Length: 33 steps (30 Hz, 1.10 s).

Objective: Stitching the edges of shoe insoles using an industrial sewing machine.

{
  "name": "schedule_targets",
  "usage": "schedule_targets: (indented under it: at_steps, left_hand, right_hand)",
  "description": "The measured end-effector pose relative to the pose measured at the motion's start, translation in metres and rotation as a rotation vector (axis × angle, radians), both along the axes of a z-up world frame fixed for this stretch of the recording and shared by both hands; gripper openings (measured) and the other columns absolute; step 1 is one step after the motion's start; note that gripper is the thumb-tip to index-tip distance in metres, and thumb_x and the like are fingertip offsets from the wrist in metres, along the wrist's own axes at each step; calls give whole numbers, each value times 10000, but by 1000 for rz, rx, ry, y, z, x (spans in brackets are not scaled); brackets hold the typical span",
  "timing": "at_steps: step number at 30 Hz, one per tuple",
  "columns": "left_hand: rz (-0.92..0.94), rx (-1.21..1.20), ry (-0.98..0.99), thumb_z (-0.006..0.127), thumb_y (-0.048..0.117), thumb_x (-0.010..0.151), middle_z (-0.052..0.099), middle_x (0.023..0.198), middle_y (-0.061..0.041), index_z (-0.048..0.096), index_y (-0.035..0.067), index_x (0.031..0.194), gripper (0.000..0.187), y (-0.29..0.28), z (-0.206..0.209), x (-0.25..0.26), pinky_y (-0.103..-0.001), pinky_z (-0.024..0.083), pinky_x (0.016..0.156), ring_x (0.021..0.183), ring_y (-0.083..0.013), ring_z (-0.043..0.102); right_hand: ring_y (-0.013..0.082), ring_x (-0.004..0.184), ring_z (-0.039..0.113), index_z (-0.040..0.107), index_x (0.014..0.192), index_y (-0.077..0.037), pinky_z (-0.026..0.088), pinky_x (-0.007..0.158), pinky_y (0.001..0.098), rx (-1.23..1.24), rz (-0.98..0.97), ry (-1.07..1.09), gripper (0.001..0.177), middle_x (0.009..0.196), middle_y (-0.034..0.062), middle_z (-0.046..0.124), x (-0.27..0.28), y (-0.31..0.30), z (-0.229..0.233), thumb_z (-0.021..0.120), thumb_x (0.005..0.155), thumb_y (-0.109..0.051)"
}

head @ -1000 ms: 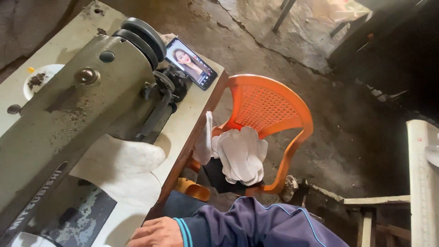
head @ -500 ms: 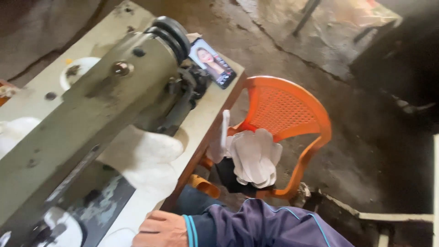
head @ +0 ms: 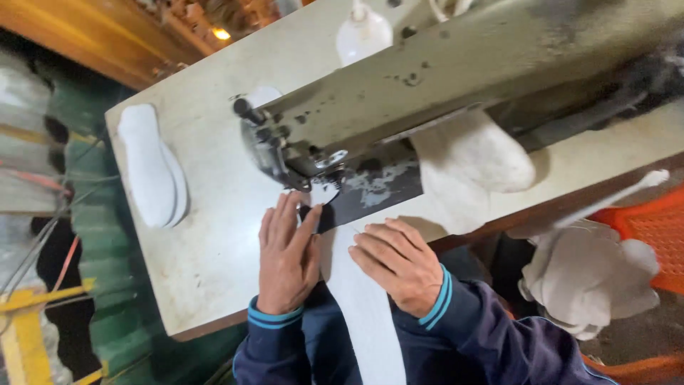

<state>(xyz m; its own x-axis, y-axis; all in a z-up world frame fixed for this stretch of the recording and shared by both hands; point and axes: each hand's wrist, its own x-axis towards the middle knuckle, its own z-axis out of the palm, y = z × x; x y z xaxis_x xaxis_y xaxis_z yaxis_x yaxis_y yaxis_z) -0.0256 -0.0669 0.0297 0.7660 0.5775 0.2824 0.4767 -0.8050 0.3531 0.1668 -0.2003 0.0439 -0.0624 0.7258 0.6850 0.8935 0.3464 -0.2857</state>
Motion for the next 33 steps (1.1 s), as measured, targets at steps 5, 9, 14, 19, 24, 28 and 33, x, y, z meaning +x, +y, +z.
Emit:
schedule_targets:
  at_steps: [5,9,14,19,24,28,33]
  left_hand:
    - [-33,-26,-90,583,25,1030,460,1613,-174,531,150,1490,479,2,-4,-2,-629,318,1246,1549,-431,384]
    - [-46,-89,-81,565,355,1068,405,1658,-161,498,167,1530,503,3,-6,-2,-616,265,1269,1580,-413,337]
    - [108,-23,-176,590,-100,869,509,1552,-227,526,74,1496,654,5,-20,-1,-612,361,1189,1489,-428,427]
    - [86,46,-94,552,-100,926,531,1542,-195,602,141,1431,562,0,-6,6,-635,354,1188,1484,-434,431]
    - [75,46,-29,578,-49,949,539,1538,-183,641,149,1385,482,-4,7,14,-640,322,1211,1494,-434,417]
    - [118,58,30,572,-41,972,563,1524,-170,621,156,1417,489,-2,5,16,-597,324,1222,1499,-405,416]
    - [144,12,25,568,-38,973,540,1552,-168,611,163,1437,507,4,-8,10,-592,311,1230,1516,-403,390]
  right_hand:
    - [309,1095,707,744,1075,-55,529,1005,463,9,-32,59,138,1146,145,738,-5,4,25,621,1023,-91]
    - [297,1095,705,762,1075,-53,542,994,444,32,-73,43,166,1130,131,758,-1,14,19,609,1029,-98]
    - [333,1155,680,757,1097,-102,466,1102,522,23,-97,86,208,1131,115,735,0,29,-11,563,1026,-78]
    - [334,1209,642,732,1141,-101,418,1134,538,-52,-101,79,244,1157,110,720,-6,39,-22,521,1039,-33]
    - [337,1280,603,717,1212,-109,356,1182,589,-150,-124,22,284,1221,119,706,-6,44,-32,509,1041,-20]
    - [376,1374,524,678,1279,-90,259,1214,623,-202,-125,30,305,1319,145,668,-6,47,-30,504,1037,-23]
    - [398,1430,466,633,1362,-55,183,1235,655,-265,-92,38,362,1408,159,629,-5,49,-26,508,1027,2]
